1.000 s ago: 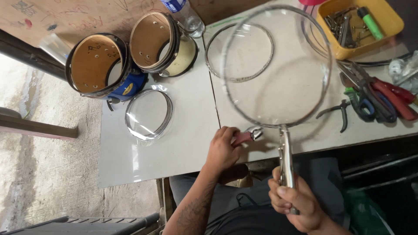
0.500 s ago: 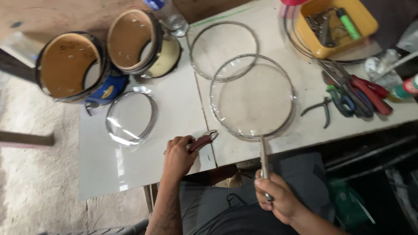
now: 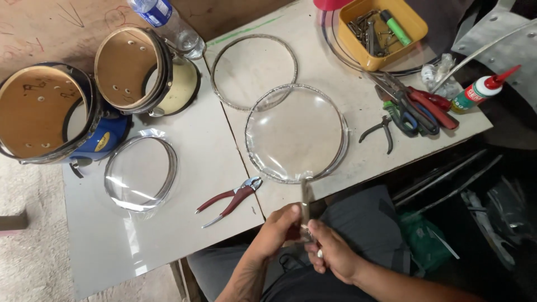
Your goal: The person uses pliers to secure a clear plastic sheet onto a circular metal rim. They repeatedly clamp the rim's edge with the pliers while rotating the object to work around the circumference.
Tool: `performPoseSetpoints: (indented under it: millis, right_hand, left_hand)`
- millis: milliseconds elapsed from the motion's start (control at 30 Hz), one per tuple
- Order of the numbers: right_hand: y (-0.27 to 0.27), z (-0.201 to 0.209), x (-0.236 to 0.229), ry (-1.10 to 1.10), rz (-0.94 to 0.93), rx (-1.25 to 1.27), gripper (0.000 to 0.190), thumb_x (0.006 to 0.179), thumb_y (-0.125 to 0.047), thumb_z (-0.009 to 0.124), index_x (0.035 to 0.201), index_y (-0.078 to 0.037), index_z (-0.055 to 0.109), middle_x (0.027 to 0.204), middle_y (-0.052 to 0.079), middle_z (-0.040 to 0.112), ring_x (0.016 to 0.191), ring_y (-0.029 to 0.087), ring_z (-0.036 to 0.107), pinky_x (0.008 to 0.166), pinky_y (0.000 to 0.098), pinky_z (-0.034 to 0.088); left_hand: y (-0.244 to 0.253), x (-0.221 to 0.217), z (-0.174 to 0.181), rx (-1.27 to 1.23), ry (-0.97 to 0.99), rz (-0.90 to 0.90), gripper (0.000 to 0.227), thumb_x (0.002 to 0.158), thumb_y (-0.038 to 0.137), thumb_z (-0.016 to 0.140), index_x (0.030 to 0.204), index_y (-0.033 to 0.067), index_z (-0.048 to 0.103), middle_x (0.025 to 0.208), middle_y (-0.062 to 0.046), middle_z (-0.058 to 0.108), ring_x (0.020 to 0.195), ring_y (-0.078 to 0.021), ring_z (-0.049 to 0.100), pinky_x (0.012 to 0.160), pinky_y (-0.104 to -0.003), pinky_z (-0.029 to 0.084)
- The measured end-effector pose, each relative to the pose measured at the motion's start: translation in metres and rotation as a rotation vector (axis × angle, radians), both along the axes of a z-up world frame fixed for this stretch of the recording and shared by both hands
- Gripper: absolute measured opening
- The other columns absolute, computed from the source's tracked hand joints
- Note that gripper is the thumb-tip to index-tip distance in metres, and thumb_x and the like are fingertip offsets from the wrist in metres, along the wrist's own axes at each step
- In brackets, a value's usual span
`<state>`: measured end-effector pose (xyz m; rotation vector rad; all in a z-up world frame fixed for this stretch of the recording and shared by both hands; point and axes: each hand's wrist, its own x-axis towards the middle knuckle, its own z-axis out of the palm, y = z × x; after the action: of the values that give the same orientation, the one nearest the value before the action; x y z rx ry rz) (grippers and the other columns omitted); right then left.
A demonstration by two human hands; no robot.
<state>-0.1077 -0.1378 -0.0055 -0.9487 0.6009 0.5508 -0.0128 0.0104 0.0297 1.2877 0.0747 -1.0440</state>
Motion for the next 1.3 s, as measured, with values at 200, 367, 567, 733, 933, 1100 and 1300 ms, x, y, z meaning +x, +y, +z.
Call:
performPoseSetpoints:
  millis: [200, 367, 567, 733, 933, 1100, 1300]
  right_hand:
    - [-0.008, 0.025, -0.001, -0.378, 0.669, -0.668, 0.083, 0.081, -0.072, 0.06, 0.142, -0.019, 0.043, 0.086, -0.003, 0.058, 0.074, 0.012, 0.057, 0.068, 0.0327, 0.047]
    - [-0.028, 0.047, 0.007, -0.497, 0.817, -0.795, 0.076, 0.082, -0.059, 0.074, 0.151, -0.036, 0.051, 0.132, -0.002, 0.053, 0.101, 0.019, 0.068, 0.089, 0.0314, 0.059]
    - [-0.079, 0.008, 0.012, -0.405, 0.83, -1.106, 0.062, 0.093, -0.054, 0.064, 0.147, -0.025, 0.054, 0.133, 0.002, 0.061, 0.12, 0.021, 0.063, 0.098, 0.04, 0.056]
    - [-0.128, -0.018, 0.017, -0.519, 0.535, -1.317, 0.051, 0.088, -0.046, 0.071, 0.131, -0.02, 0.068, 0.118, 0.0, 0.073, 0.103, 0.016, 0.074, 0.077, 0.0353, 0.062]
    - [-0.153, -0.005, 0.023, -0.226, 0.765, -1.419, 0.048, 0.088, -0.058, 0.064, 0.125, -0.027, 0.068, 0.108, -0.003, 0.075, 0.101, 0.02, 0.073, 0.086, 0.0387, 0.057]
    - [-0.154, 0.017, 0.045, -0.582, 0.319, -1.43, 0.032, 0.088, -0.034, 0.073, 0.108, -0.009, 0.076, 0.084, 0.004, 0.076, 0.069, 0.015, 0.068, 0.064, 0.0293, 0.06]
    - [-0.157, 0.05, 0.134, -0.472, 0.314, -1.523, 0.05, 0.096, -0.041, 0.062, 0.135, -0.009, 0.063, 0.118, 0.009, 0.068, 0.095, 0.026, 0.073, 0.078, 0.043, 0.054]
  left_hand:
    - [0.008, -0.003, 0.003, -0.183, 0.114, 0.024, 0.044, 0.084, 0.023, 0.068, 0.114, -0.0091, 0.066, 0.115, -0.02, 0.076, 0.078, -0.0223, 0.069, 0.062, -0.029, 0.057]
    - [0.046, -0.004, -0.003, -0.348, -0.045, 0.039, 0.05, 0.08, 0.006, 0.064, 0.127, -0.0076, 0.056, 0.112, -0.018, 0.072, 0.1, -0.0303, 0.072, 0.084, -0.041, 0.06]
    - [0.08, 0.019, 0.052, 0.706, -0.487, 0.018, 0.062, 0.074, 0.019, 0.072, 0.133, 0.0121, 0.055, 0.089, -0.008, 0.076, 0.073, -0.0192, 0.07, 0.07, -0.032, 0.059]
    - [0.106, 0.039, 0.045, 1.138, -0.476, 0.195, 0.083, 0.083, 0.024, 0.071, 0.159, 0.0243, 0.039, 0.122, -0.008, 0.075, 0.101, -0.0265, 0.075, 0.109, -0.048, 0.053]
    - [0.139, 0.052, -0.017, 1.326, -0.794, 0.069, 0.06, 0.085, 0.025, 0.067, 0.144, 0.0149, 0.057, 0.118, -0.014, 0.072, 0.106, -0.0404, 0.067, 0.09, -0.052, 0.053]
    - [0.144, 0.056, -0.049, 1.251, -1.046, 0.072, 0.047, 0.087, 0.017, 0.065, 0.133, 0.0043, 0.062, 0.127, -0.018, 0.07, 0.112, -0.0386, 0.064, 0.107, -0.048, 0.04]
    - [0.058, 0.032, -0.036, 0.777, -0.994, 0.33, 0.021, 0.088, 0.016, 0.07, 0.108, 0.0176, 0.075, 0.105, 0.0, 0.08, 0.092, -0.0144, 0.078, 0.08, -0.031, 0.062]
